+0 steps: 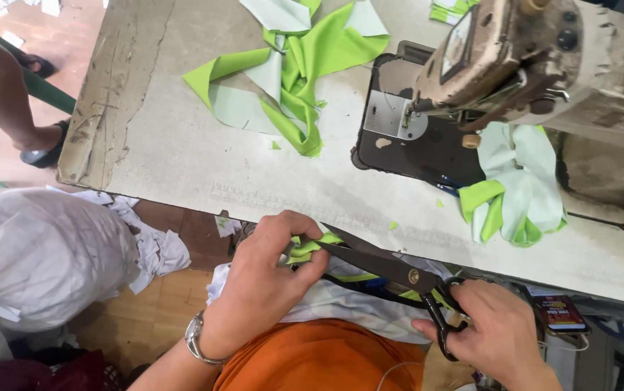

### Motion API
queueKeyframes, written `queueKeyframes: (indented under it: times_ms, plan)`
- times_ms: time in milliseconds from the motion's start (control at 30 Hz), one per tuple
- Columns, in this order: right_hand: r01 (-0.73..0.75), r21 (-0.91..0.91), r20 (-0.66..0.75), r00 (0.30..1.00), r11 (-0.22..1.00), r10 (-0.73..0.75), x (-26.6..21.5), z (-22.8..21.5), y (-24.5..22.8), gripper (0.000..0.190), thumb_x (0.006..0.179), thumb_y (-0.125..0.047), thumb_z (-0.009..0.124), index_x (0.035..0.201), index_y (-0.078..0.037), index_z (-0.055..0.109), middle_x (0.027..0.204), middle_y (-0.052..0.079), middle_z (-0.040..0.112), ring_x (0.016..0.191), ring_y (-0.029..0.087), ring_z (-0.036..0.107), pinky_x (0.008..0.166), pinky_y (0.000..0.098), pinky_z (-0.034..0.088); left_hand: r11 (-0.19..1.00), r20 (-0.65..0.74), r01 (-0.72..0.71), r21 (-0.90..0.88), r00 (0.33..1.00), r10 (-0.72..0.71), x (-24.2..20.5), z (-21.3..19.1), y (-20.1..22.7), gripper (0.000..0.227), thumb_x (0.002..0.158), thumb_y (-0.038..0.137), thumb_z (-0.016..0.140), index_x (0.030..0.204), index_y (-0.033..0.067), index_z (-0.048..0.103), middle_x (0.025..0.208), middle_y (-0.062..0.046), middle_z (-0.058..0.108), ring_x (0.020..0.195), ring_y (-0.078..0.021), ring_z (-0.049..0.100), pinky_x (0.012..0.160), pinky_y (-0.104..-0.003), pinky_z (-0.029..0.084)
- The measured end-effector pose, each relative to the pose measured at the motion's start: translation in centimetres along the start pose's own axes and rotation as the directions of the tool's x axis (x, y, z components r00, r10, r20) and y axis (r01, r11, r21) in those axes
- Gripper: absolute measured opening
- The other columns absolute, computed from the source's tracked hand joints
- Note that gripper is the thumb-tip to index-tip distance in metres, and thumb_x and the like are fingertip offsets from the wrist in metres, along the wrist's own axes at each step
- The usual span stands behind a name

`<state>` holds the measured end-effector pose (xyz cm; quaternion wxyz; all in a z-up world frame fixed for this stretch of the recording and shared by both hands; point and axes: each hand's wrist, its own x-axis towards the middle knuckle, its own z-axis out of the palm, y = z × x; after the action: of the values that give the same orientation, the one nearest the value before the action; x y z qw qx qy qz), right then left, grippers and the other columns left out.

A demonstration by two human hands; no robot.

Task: A person uses large scissors to cut and trim small pieces of green fabric at a sewing workstation.

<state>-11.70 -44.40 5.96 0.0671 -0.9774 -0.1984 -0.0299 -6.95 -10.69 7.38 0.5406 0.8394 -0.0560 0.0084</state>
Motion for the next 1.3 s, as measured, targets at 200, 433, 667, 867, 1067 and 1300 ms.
queueKeyframes:
  times_ms: [200, 433, 667, 867, 1067, 1300]
  plan:
    - [0.051, 0.012, -0.083, 0.995, 0.999, -0.049, -1.2, -0.2, 0.8, 0.062, 0.079, -0.07, 0.072, 0.064, -0.012, 0.055, 0.055, 0.0, 0.042, 0.048, 0.017, 0.045, 0.045, 0.0336, 0.034, 1.0, 0.01, -0.025, 0.002, 1.0, 0.025, -0.3, 0.9, 1.2, 0.021, 0.087, 0.013, 0.076, 0.104, 0.0179, 0.063, 0.1, 0.003, 0.068, 0.087, -0.0155, 0.065, 0.078, -0.029, 0.052]
    - [0.041, 0.086, -0.118, 0.993, 0.995, -0.031, -3.0, 0.4, 1.6, 0.051, 0.081, -0.053, 0.081, 0.066, -0.011, 0.056, 0.056, -0.001, 0.05, 0.051, 0.015, 0.049, 0.048, 0.0333, 0.038, 0.994, 0.041, -0.106, -0.007, 0.994, 0.106, 0.0, 1.2, 2.2, 0.023, 0.09, 0.014, 0.079, 0.104, 0.0147, 0.06, 0.102, 0.003, 0.069, 0.087, -0.0151, 0.065, 0.073, -0.03, 0.05]
    - [-0.315, 0.306, 0.034, 0.947, 0.898, 0.32, -8.8, 3.7, 4.0, 0.046, 0.071, -0.054, 0.084, 0.07, -0.014, 0.061, 0.061, -0.001, 0.057, 0.05, 0.015, 0.052, 0.051, 0.0333, 0.041, 0.998, 0.141, 0.014, -0.057, 0.99, -0.006, 1.9, 3.4, 2.4, 0.015, 0.092, 0.016, 0.075, 0.099, 0.0142, 0.061, 0.083, 0.003, 0.066, 0.067, -0.0118, 0.057, 0.065, -0.028, 0.049]
    - [-0.368, 0.41, 0.061, 0.924, 0.835, 0.377, -10.8, 3.7, 3.5, 0.056, 0.064, -0.063, 0.087, 0.066, -0.015, 0.058, 0.058, -0.001, 0.051, 0.051, 0.017, 0.048, 0.05, 0.0324, 0.04, 0.989, 0.204, -0.068, -0.131, 0.974, 0.094, 3.1, 6.8, 4.1, 0.02, 0.09, 0.008, 0.074, 0.098, 0.0134, 0.057, 0.088, 0.001, 0.062, 0.071, -0.0138, 0.053, 0.065, -0.028, 0.046]
    - [-0.374, 0.362, 0.041, 0.922, 0.854, 0.386, -10.0, 2.9, 3.3, 0.061, 0.067, -0.071, 0.082, 0.07, -0.015, 0.059, 0.063, -0.001, 0.06, 0.057, 0.019, 0.06, 0.052, 0.0349, 0.044, 0.986, 0.268, -0.068, -0.149, 0.958, 0.107, 3.0, 10.2, 4.9, 0.021, 0.087, 0.008, 0.074, 0.101, 0.0128, 0.059, 0.094, 0.0, 0.064, 0.078, -0.0142, 0.06, 0.07, -0.028, 0.049]
    - [-0.307, 0.347, -0.058, 0.936, 0.886, 0.347, -9.5, 2.5, 3.5, 0.063, 0.069, -0.069, 0.083, 0.07, -0.012, 0.057, 0.072, 0.002, 0.068, 0.062, 0.02, 0.066, 0.053, 0.0354, 0.048, 0.983, 0.261, -0.077, -0.167, 0.958, 0.12, 2.8, 11.8, 5.3, 0.025, 0.086, 0.005, 0.074, 0.106, 0.0099, 0.06, 0.096, -0.002, 0.066, 0.082, -0.0145, 0.063, 0.072, -0.028, 0.051]
